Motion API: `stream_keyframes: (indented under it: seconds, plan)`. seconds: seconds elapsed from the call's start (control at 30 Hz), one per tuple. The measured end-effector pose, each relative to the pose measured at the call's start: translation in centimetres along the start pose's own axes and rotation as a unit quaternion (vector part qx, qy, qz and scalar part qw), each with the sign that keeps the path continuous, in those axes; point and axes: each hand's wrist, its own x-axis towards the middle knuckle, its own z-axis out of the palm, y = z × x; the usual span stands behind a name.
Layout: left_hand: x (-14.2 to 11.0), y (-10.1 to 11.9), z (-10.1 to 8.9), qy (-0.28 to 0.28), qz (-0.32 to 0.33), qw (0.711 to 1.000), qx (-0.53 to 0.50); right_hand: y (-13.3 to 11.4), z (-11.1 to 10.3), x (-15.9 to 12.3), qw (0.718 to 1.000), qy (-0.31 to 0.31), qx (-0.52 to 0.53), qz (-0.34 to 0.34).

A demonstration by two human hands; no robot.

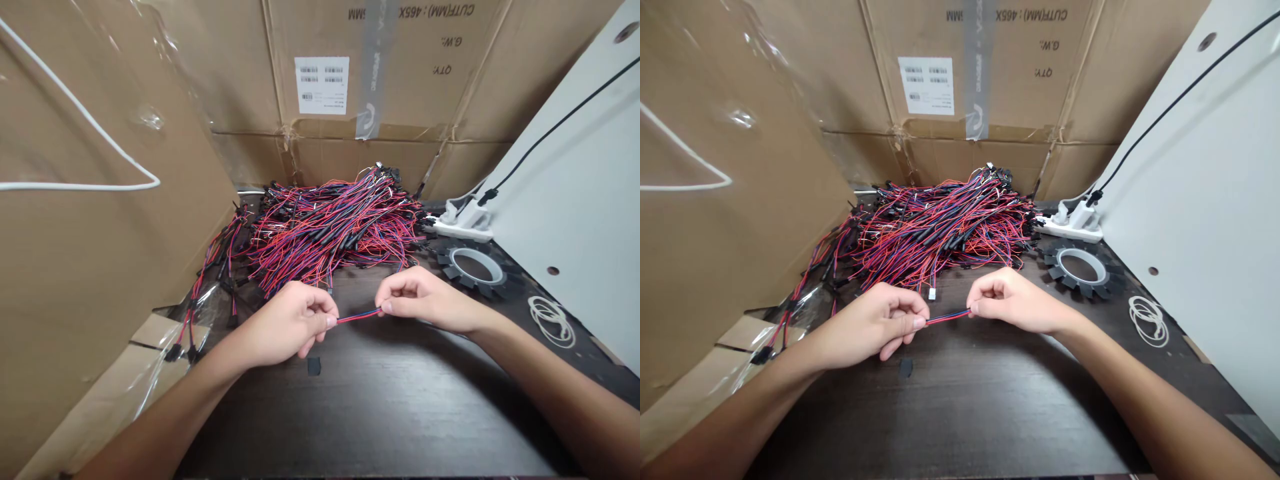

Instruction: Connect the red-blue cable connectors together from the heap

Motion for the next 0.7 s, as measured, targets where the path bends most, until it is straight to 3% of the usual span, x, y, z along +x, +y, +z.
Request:
stream_keyframes:
  seconds: [0.2,0.7]
  plan:
    - [0.09,-0.05,0.29,0.003,-0.011,1.0,-0.006,0.01,-0.1,0.04,1.0,0.006,-0.002,0.008]
    - [0.31,-0.34,0.13,0.036,0.042,0.997,0.049,0.23,0.02,0.26,1.0,0.007,-0.001,0.016]
